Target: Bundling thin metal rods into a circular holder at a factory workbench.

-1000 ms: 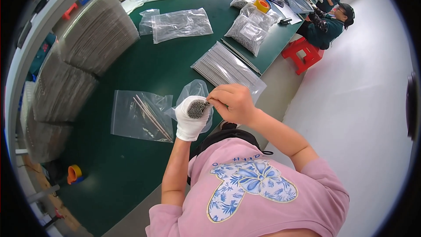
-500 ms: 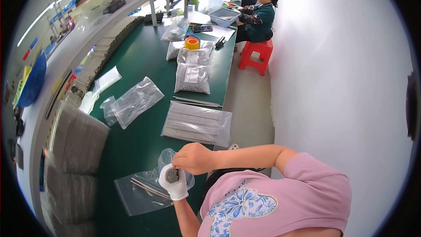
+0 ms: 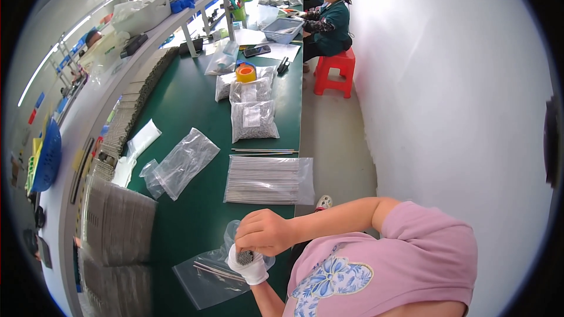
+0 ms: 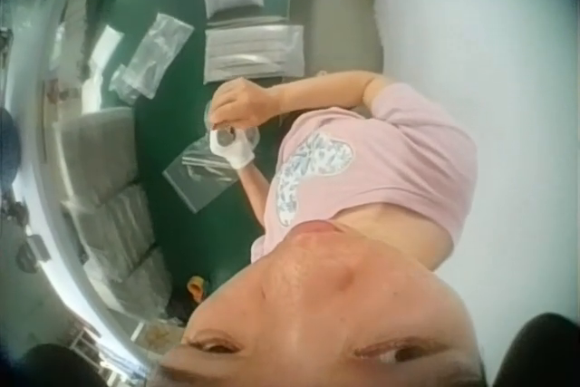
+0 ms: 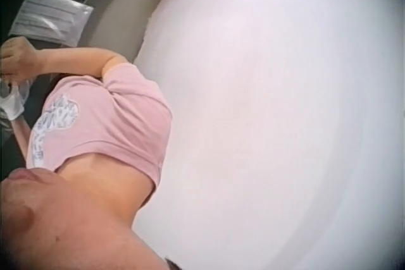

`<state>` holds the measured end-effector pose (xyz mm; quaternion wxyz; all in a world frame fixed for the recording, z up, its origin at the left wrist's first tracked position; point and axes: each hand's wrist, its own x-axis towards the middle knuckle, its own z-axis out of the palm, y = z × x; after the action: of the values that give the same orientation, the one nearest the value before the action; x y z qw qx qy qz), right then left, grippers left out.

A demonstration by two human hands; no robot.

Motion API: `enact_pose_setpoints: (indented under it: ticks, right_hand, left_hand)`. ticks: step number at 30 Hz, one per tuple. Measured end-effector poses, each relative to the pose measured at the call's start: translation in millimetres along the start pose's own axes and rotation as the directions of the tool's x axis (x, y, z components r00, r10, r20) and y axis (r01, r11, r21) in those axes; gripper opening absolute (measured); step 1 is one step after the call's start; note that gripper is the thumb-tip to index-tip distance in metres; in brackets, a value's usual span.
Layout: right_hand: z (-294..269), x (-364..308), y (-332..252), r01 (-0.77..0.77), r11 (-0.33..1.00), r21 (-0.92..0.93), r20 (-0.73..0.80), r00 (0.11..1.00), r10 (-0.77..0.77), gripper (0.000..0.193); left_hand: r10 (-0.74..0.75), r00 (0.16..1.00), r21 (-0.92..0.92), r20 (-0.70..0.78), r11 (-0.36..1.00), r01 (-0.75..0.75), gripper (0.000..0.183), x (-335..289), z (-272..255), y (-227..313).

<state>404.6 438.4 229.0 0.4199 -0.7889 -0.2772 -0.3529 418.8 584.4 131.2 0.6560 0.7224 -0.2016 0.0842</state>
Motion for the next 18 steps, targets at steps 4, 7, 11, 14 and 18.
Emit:
enact_pose_setpoints:
  ticks: [4,7,11,14,18]
  right_hand:
    - [-9,7,0,-0.143,0.987,-0.074,0.217,0.964,0.156,0.007]
    - [-12,-11,11,-0.200,0.955,-0.218,0.360,0.893,0.269,0.005]
    - [-11,-13,13,-0.158,0.954,-0.254,0.451,0.853,0.262,0.007]
    - [-8,-9,12,-0.134,0.931,-0.340,0.508,0.807,0.301,0.009]
    - [-9,-4,14,0.004,0.939,-0.345,0.553,0.809,0.199,0.011]
  left_hand:
    - [-0.033,0.999,-0.097,-0.029,0.995,0.030,0.021,1,3,5]
    - [0.004,0.999,-0.022,0.048,1.000,-0.003,0.023,-1,-4,-5]
    - [-0.054,0.996,-0.032,0.072,0.998,0.056,0.022,1,-1,4]
    - [0.020,0.997,0.002,0.070,1.000,-0.020,0.022,2,2,2]
    - [0.002,0.999,-0.051,0.050,0.999,0.001,0.025,2,4,0]
